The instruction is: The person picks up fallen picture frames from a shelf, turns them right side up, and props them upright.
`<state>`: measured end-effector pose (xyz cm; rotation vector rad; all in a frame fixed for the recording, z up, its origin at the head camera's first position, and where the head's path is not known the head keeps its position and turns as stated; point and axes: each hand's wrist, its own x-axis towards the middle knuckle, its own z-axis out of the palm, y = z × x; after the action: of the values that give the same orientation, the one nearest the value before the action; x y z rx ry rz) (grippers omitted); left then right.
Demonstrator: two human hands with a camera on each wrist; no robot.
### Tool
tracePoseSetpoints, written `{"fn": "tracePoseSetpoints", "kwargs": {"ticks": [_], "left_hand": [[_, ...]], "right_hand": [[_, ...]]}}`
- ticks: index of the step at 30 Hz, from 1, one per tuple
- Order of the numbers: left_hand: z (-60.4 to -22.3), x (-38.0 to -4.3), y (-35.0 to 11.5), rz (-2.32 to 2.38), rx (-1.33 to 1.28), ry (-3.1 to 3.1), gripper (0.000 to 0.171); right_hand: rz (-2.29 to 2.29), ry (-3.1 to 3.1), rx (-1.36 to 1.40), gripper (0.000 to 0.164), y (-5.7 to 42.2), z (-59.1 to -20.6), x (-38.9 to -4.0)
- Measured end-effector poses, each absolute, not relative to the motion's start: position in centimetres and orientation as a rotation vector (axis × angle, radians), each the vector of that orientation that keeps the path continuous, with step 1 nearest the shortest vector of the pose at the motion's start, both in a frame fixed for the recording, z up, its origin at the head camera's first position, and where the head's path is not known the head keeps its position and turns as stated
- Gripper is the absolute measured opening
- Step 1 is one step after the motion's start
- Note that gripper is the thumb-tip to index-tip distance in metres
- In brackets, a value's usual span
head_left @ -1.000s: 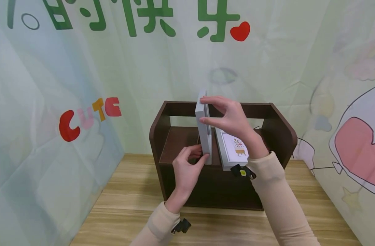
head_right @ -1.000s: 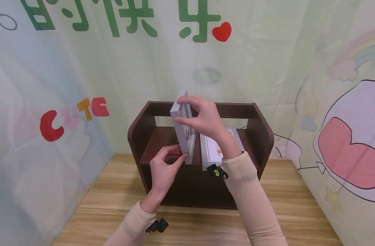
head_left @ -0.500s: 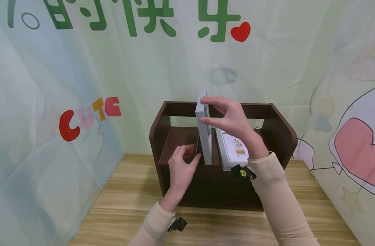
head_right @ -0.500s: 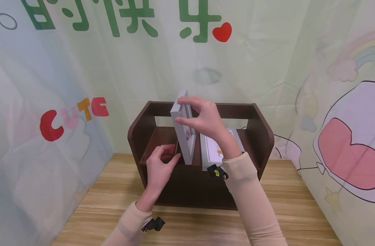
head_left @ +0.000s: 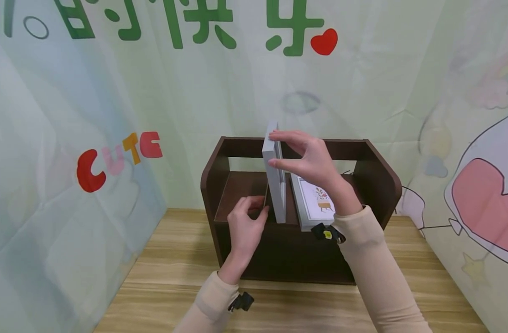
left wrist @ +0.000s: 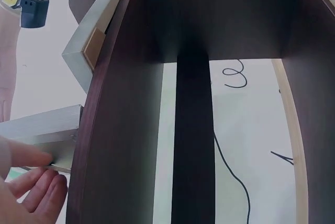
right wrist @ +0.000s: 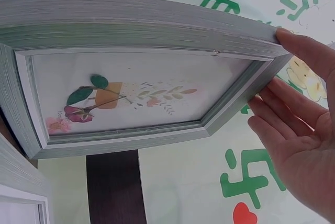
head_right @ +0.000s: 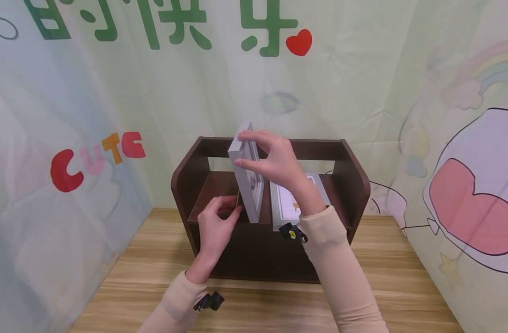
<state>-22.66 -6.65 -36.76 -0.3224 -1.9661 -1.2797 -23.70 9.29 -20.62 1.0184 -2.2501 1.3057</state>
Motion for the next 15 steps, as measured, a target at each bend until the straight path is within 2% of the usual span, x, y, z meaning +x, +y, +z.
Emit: {"fn": "tracePoseSetpoints", "kwargs": {"ticks": [15], "left_hand": [[-36.5, -23.1, -8.6, -1.182, -0.297, -1.919, 0.010]], "right_hand": [[1.277, -2.205, 1.113, 0.045, 8.4, -20.9, -24.2]]}}
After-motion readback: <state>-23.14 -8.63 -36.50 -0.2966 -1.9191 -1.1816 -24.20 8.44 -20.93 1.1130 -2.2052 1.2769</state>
